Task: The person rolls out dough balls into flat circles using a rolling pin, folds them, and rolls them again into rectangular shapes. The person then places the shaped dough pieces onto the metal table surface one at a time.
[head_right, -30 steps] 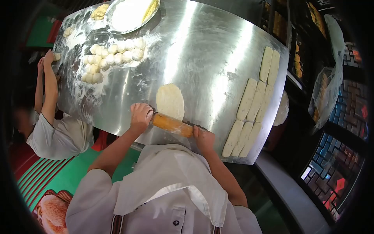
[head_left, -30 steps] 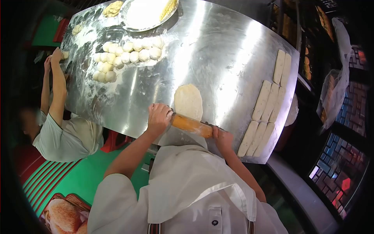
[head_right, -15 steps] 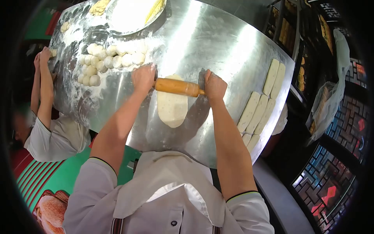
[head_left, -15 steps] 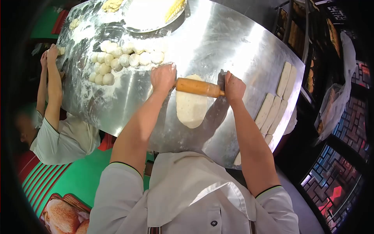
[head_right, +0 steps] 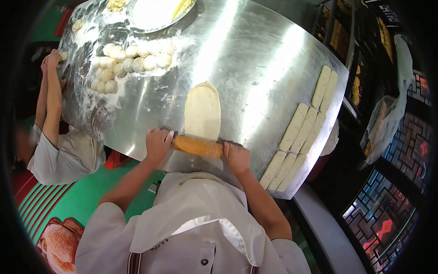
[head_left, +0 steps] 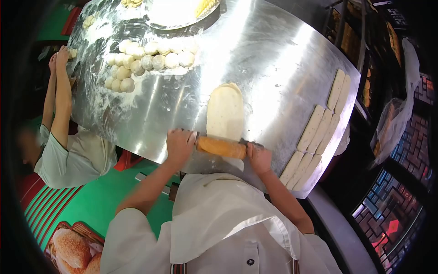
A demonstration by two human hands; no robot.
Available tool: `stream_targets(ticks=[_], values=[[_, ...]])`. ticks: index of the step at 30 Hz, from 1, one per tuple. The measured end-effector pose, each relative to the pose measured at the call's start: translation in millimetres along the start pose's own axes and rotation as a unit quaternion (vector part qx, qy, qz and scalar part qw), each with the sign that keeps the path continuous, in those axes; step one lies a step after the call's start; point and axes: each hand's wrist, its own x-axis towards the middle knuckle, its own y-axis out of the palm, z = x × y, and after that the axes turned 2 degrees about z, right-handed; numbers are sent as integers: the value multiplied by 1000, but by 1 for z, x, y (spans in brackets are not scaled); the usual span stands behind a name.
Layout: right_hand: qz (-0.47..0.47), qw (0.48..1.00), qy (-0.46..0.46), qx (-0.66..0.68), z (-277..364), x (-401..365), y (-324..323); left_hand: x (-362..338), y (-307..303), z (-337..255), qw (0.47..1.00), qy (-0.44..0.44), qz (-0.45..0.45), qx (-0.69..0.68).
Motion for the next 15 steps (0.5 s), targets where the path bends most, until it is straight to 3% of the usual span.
stream_targets(ticks=[2, 3, 4, 6, 9, 13, 15], values=[[-12, 999, -15, -45, -2, 49, -5, 52, 9, 17, 995, 46, -86, 5], [-33, 997, -38, -66, -6, 79, -4, 78, 4, 16, 998, 7, -49, 29], [-32, 996, 4, -89, -7, 109, -10, 105, -1, 12, 998, -31, -13, 53], [-35, 991, 55, -120, -8, 170, -32, 156, 7, 13, 984, -81, -87, 130], [-56, 984, 67, -153, -18, 240, -52, 212, -16, -1, 984, -111, -86, 114], [-47, 985, 71, -152, -20, 255, -54, 215, -12, 3, 985, -130, -48, 102], [-15, 988, 74, -136, -18, 218, -42, 183, -1, 7, 982, -48, -158, 91]])
